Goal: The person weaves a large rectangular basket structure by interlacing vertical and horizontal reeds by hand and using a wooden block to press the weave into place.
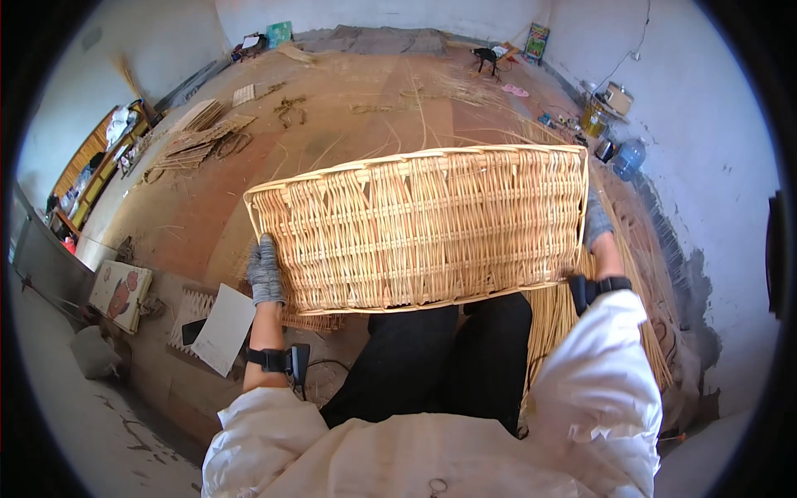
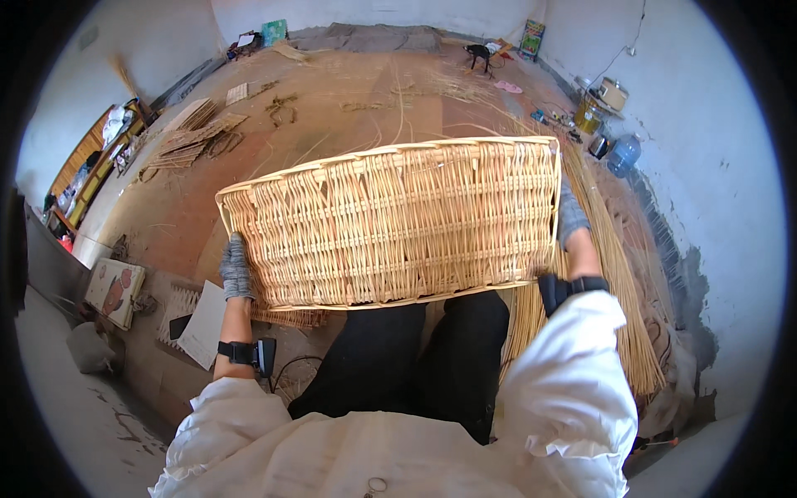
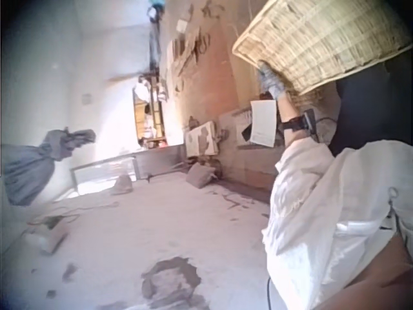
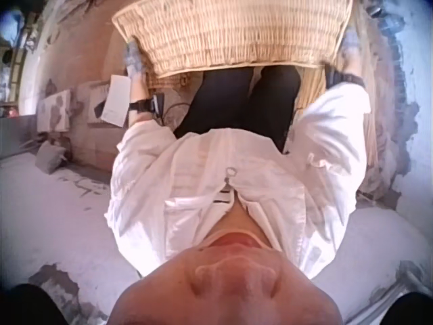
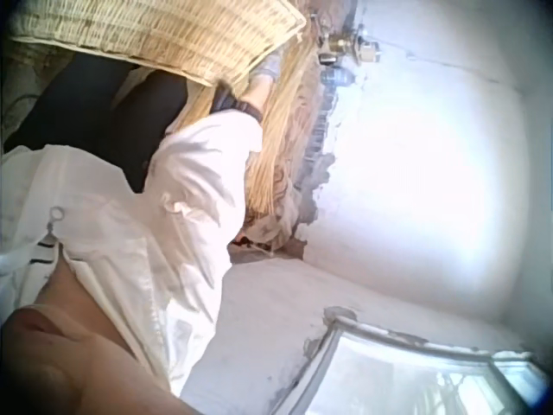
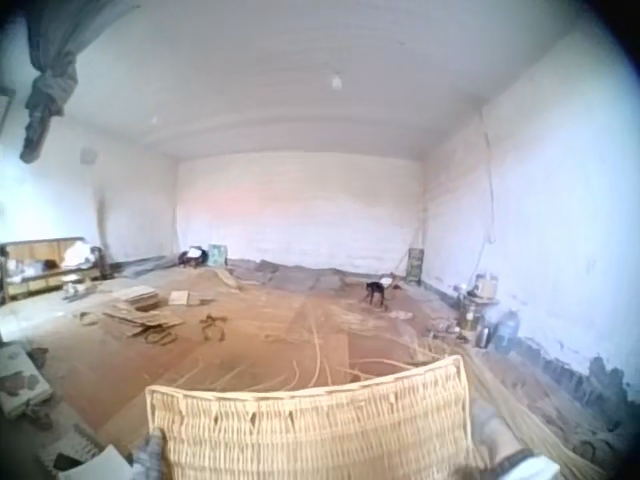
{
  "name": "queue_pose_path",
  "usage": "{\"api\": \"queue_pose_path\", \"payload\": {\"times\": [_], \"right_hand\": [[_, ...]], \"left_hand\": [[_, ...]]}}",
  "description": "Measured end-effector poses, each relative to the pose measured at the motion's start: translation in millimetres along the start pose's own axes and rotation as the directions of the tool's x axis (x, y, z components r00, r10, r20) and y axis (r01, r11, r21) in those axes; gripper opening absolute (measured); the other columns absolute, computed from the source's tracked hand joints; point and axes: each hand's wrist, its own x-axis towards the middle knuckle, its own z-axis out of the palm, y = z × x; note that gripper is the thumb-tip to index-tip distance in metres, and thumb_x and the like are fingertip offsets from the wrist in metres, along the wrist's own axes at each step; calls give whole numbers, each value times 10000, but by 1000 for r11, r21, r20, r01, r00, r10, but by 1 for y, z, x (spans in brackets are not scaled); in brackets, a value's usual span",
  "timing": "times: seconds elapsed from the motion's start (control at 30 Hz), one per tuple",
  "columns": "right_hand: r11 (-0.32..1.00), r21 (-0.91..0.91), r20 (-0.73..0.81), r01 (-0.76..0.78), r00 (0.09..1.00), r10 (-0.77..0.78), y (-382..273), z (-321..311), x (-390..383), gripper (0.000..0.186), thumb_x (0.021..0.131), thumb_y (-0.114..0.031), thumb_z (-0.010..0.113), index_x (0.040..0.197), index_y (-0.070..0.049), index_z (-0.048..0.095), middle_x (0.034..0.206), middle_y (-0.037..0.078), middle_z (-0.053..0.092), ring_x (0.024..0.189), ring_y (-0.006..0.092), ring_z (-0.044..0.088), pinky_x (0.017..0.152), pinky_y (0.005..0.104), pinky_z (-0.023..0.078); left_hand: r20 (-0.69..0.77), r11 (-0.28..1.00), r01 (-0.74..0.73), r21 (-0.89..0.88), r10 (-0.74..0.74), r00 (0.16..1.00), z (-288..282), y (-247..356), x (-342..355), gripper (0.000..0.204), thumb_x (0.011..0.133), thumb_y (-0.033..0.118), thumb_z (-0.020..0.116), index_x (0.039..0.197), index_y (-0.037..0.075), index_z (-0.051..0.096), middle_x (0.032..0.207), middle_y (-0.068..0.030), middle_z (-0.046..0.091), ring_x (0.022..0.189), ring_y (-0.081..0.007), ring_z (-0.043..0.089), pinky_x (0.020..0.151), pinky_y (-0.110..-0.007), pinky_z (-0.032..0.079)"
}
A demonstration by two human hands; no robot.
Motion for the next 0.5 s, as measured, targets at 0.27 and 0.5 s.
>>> {"api": "queue_pose_path", "payload": {"times": [0.27,0.5], "right_hand": [[823,-34,6,567,824,-567,-68,35,-65,494,812,-409,546,1101,-8,533,1015,71,590,873,166,572,770,301,463],[890,-70,-93,451,885,-456,-89,-90,-85,627,762,-507,567,1176,-47,467,1127,79,538,1017,196,503,873,353,400]], "left_hand": [[-17,785,-98,-611,111,994,13,32,-39,516,793,369,570,1126,-14,475,1058,-126,551,946,-219,547,837,-353,457],[267,961,-234,-146,266,926,88,13,-11,600,694,516,647,1028,39,504,826,-6,524,738,-129,487,654,-282,419]]}}
